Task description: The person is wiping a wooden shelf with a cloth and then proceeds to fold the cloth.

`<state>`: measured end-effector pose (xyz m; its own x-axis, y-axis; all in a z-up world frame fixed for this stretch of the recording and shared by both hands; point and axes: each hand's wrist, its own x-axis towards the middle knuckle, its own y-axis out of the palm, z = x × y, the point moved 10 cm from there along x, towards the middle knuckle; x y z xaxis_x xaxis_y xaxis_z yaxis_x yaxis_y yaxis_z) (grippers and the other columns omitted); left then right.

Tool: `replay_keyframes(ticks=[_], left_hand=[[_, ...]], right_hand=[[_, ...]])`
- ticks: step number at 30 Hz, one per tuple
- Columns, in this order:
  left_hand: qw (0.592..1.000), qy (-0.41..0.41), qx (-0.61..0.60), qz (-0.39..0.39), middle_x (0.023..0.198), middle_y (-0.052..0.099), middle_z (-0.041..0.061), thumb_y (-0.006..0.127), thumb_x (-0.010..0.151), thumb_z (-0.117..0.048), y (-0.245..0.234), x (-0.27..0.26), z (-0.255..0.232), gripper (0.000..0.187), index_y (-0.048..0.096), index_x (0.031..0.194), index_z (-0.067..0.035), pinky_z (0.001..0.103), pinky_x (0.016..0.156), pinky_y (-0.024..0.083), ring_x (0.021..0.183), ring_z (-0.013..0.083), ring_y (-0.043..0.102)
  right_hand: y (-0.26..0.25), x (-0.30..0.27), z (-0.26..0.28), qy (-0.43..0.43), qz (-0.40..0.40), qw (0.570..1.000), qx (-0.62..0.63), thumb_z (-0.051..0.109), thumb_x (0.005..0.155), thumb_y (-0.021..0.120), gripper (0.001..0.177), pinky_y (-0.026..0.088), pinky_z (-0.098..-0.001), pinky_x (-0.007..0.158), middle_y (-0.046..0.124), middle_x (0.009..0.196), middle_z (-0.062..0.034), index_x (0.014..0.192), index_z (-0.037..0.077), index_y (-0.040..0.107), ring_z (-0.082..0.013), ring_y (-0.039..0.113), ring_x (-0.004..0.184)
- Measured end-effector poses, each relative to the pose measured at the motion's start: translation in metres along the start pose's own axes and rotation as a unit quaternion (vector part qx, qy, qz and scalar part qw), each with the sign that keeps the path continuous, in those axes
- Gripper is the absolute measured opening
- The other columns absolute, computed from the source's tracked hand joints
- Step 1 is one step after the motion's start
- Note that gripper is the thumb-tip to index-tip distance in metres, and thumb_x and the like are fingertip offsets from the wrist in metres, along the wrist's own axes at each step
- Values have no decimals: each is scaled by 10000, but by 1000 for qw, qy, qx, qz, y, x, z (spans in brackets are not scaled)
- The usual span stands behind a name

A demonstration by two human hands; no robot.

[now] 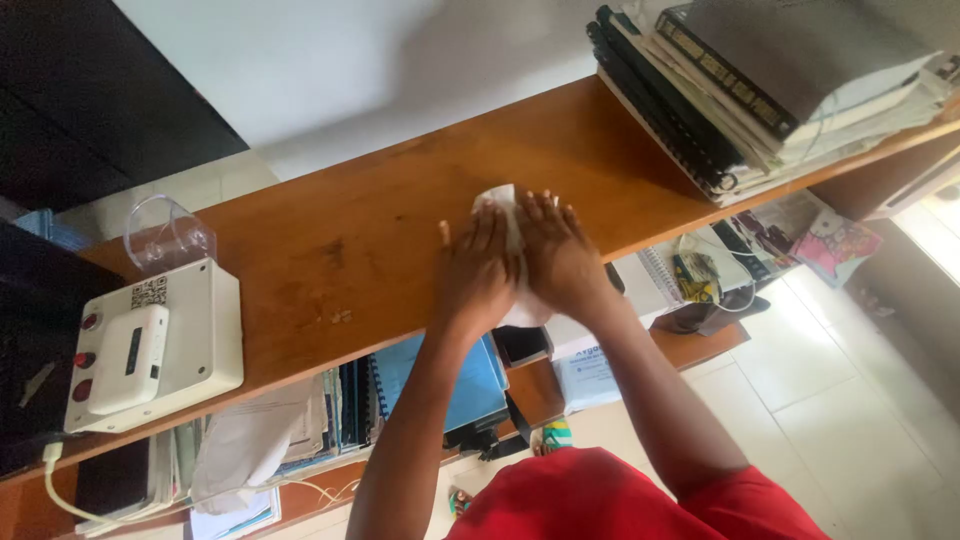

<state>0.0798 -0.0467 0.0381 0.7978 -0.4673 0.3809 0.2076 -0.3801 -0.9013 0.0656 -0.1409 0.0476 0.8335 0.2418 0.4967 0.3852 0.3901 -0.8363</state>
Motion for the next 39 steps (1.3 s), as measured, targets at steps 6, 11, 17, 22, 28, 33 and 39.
replay_keyframes(ticks=[6,11,17,22,28,33,39], left_hand=[[994,-60,-3,89,1605,302,132,536,914,-519,-31,-19,11,814,338,1528,-21,650,1190,59,1492,314,293],[1000,-1,-11,16,1534,474,179,587,965,-476,-27,-26,20,595,554,1402,-73,668,1207,104,1449,353,409],[968,-73,-229,-72,1123,765,75,617,1016,-295,-28,-32,52,274,762,1139,-97,396,936,516,1039,215,686],[875,-255,-391,-130,884,753,52,633,1008,-328,-29,-45,108,324,768,1139,-64,273,678,524,757,104,648],[773,-227,-530,-265,1052,622,123,613,1166,-293,-10,-52,165,372,677,1209,71,340,907,485,1012,180,546],[558,-218,-783,-169,1386,586,134,725,896,-426,-20,-39,127,662,535,1388,-25,427,1038,509,1269,263,576],[656,-210,-695,-209,1301,622,125,846,844,-365,-41,-53,142,664,571,1326,-1,343,1039,487,1220,208,594]], right_hand=[[8,8,10,-63,-43,996,44,158,827,633,672,365,-521,1147,517,1485,-278,1455,-57,526,-442,495,1366],[-15,19,-21,21,-80,983,166,38,826,730,305,534,-464,941,696,1180,-202,1131,24,734,-395,648,1092],[-22,22,-28,29,-84,969,228,-38,684,779,281,565,-410,766,704,1001,-202,961,-15,737,-357,690,911],[-16,17,-52,112,-107,942,297,7,844,776,180,550,-336,687,701,918,-165,1001,-34,699,-211,714,798],[-5,27,-53,160,-89,854,488,76,957,721,173,534,-274,741,716,941,-60,1077,-38,670,-96,643,856],[-12,31,-21,235,-31,797,555,142,955,734,197,543,-265,711,722,903,-70,1061,-12,671,-122,648,787],[-26,43,-8,189,-100,688,693,171,900,787,228,619,-326,689,726,914,-107,1015,59,624,-169,701,794]])
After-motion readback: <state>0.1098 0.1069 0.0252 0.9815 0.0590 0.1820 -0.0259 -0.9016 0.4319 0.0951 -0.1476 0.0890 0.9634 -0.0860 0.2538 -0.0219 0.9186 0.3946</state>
